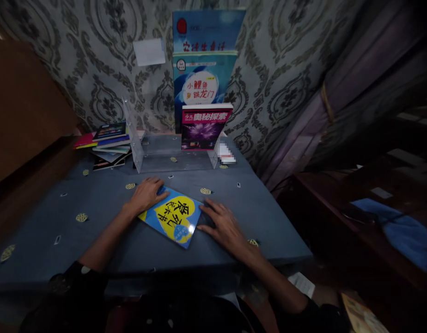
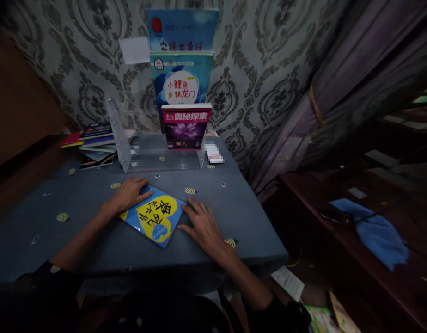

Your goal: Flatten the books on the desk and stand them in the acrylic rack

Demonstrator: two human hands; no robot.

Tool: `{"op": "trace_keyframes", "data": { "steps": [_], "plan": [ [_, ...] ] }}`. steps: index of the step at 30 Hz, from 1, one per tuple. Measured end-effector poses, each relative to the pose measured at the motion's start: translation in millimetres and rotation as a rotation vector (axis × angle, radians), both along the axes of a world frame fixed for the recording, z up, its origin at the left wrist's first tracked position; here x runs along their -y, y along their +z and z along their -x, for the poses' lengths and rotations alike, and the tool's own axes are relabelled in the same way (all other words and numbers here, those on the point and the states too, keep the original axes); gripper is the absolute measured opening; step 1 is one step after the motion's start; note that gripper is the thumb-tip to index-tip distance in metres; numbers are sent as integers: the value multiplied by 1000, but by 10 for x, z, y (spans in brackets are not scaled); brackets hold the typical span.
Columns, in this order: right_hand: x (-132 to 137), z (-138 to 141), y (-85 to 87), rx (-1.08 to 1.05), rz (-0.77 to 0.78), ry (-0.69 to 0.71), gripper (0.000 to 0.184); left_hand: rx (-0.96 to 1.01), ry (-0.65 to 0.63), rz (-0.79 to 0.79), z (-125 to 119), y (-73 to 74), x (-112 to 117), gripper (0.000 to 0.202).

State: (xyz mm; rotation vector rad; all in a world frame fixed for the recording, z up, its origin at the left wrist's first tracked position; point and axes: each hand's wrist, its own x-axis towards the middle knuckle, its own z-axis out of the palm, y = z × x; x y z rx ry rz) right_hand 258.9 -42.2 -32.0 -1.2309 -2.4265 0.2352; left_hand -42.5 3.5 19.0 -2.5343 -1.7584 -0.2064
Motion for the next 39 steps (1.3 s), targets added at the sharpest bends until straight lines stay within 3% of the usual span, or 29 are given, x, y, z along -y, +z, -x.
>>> {"op": "trace_keyframes", "data": {
  "steps": [11,18,24,29,35,39],
  "plan": [
    [-3,107,-65,-59,0,18,51,36,-148,222,-324,96,144,65],
    [43,91,-161,-135,-65,18,39,139,-76,479,-373,204,160,57],
    [143,89,-229,-302,-136,56,30,104,-66,482,-423,258,297,60],
    [342,85,-174,-402,85,58,36,167,0,595,-393,296,349,57],
    [393,129,-203,-773,436,-75,76,751,-3,957,-284,355,414,51],
    [326,221,-88,-1116,785,-60,79,1045,-28,836,-305,560,426,50]
  ]
}}
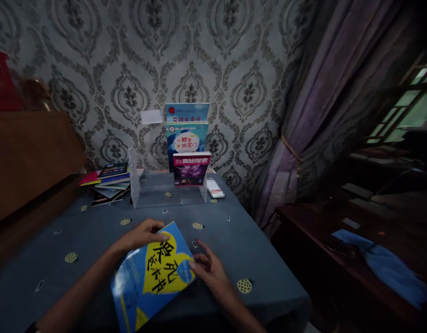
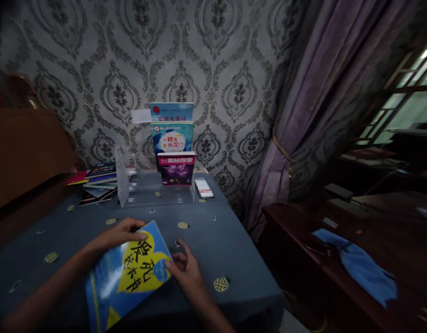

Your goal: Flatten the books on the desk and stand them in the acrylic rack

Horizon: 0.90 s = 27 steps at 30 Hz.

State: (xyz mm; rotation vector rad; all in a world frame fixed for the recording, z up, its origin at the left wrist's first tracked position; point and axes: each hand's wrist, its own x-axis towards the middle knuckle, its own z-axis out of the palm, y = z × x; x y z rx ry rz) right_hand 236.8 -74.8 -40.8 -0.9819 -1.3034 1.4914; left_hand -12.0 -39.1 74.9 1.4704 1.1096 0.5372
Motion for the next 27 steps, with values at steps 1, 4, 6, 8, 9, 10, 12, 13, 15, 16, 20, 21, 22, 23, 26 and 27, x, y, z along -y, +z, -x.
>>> {"op": "trace_keyframes", "data": {
  "steps": [1,4,6,8,9,10,12,13,15,16,20,21,22,23,26,27],
  "plan": [
    [-9,31,41,-60,46,18,74,35,41,-31,-23,64,-7,50],
    [-45,120,158,-111,39,89,56,104,152,-170,-124,241,-66,51],
    [-143,140,243,-78,-32,134,51,118,202,-314,-210,348,-152,51],
    [-358,96,377,-27,-121,124,49,113,237,-486,-294,468,-290,49],
    [-514,48,475,12,-173,122,47,109,250,-583,-330,539,-382,48],
    [-698,-14,595,59,-241,110,45,107,263,-684,-362,617,-488,46],
    [-1120,-158,899,161,-410,48,38,114,288,-883,-404,795,-735,42],
    [-1339,-229,1072,214,-500,8,35,132,300,-975,-416,889,-869,39],
    [-1742,-343,1418,319,-673,-87,27,172,327,-1129,-424,1065,-1137,35],
    [-1914,-381,1575,350,-744,-140,25,179,337,-1190,-423,1140,-1262,34],
    [-2359,-419,1945,419,-896,-149,32,193,399,-1324,-406,1295,-1642,31],
    [-2423,-412,1971,423,-909,-143,32,197,403,-1328,-401,1298,-1705,30],
    [-2476,-404,1977,428,-917,-138,33,202,403,-1323,-397,1290,-1756,30],
    [-2522,-398,1969,430,-923,-135,33,205,398,-1312,-394,1275,-1798,30],
    [-2631,-395,1913,437,-923,-130,33,205,388,-1287,-394,1214,-1881,30],
    [-2660,-401,1894,441,-919,-129,33,204,389,-1283,-397,1194,-1899,31]
  ]
}}
